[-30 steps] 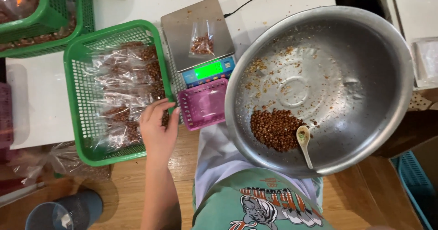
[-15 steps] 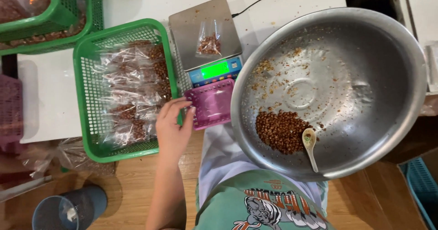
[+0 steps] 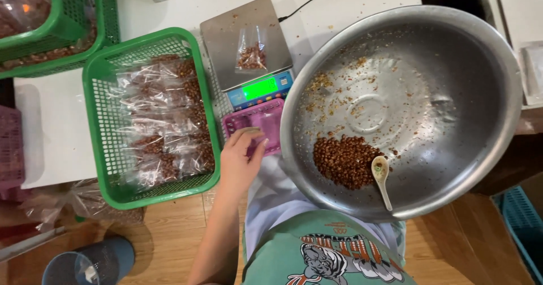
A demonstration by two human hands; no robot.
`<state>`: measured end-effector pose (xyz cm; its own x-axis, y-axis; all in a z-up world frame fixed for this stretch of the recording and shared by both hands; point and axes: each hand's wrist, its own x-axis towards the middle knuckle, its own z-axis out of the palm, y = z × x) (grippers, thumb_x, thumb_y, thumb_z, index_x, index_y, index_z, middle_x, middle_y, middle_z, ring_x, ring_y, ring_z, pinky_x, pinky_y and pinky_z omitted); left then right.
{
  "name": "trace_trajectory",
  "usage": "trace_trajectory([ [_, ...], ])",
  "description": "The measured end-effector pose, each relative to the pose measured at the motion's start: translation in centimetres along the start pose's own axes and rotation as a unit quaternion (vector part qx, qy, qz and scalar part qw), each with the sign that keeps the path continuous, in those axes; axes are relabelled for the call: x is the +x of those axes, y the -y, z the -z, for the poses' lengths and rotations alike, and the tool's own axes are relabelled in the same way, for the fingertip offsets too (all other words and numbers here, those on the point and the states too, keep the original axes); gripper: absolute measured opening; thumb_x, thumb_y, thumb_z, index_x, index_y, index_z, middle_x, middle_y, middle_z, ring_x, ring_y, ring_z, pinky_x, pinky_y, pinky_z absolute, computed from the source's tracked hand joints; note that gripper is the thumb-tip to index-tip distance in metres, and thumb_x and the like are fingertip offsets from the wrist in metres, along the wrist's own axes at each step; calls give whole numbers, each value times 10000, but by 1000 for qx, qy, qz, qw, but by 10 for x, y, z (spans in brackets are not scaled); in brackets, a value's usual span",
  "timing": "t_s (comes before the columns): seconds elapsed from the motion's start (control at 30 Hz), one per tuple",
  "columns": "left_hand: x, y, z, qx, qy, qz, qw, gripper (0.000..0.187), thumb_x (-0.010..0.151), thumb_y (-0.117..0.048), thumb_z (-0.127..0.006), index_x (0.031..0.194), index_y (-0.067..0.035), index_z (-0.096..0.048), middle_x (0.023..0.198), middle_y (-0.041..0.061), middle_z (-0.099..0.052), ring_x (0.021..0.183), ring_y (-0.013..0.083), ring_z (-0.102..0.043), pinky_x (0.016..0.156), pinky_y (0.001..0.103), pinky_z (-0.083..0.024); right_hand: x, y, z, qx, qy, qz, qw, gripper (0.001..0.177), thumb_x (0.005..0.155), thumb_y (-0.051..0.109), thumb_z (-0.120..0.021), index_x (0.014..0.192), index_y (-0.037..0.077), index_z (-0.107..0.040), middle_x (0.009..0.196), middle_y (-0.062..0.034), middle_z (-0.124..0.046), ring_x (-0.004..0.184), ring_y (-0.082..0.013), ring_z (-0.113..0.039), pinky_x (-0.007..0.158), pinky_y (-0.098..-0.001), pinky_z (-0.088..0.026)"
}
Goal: Packing roasted nuts into small plastic bags, weighing them on a digital scale, and organizing them in a basket.
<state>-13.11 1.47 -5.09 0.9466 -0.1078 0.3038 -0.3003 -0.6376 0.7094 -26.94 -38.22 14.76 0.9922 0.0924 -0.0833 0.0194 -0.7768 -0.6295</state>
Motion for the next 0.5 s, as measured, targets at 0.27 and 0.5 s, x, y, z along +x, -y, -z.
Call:
trace_trajectory([
  [0.27, -7, 51, -45, 70, 48, 56, 995, 207, 864, 17, -596, 1019, -58, -711, 1032, 119, -711, 922, 358, -654, 748, 473, -517, 24, -75, -103, 49, -41, 8, 998, 369, 863, 144, -637, 1228, 134, -691, 1380, -80, -637, 1295, -238, -600, 1190, -463, -413],
  [0.5, -6, 91, -72, 239, 233, 187, 924, 637, 828, -179, -747, 1419, -131, -514, 1372, 214, -507, 1248, 490, -441, 966, 637, -430, 31, -122, -209, -302, 118, -164, 932, 274, 916, 417, -694, 1061, 186, -723, 1012, -31, -786, 1011, -259, -752, 970, -480, -619],
])
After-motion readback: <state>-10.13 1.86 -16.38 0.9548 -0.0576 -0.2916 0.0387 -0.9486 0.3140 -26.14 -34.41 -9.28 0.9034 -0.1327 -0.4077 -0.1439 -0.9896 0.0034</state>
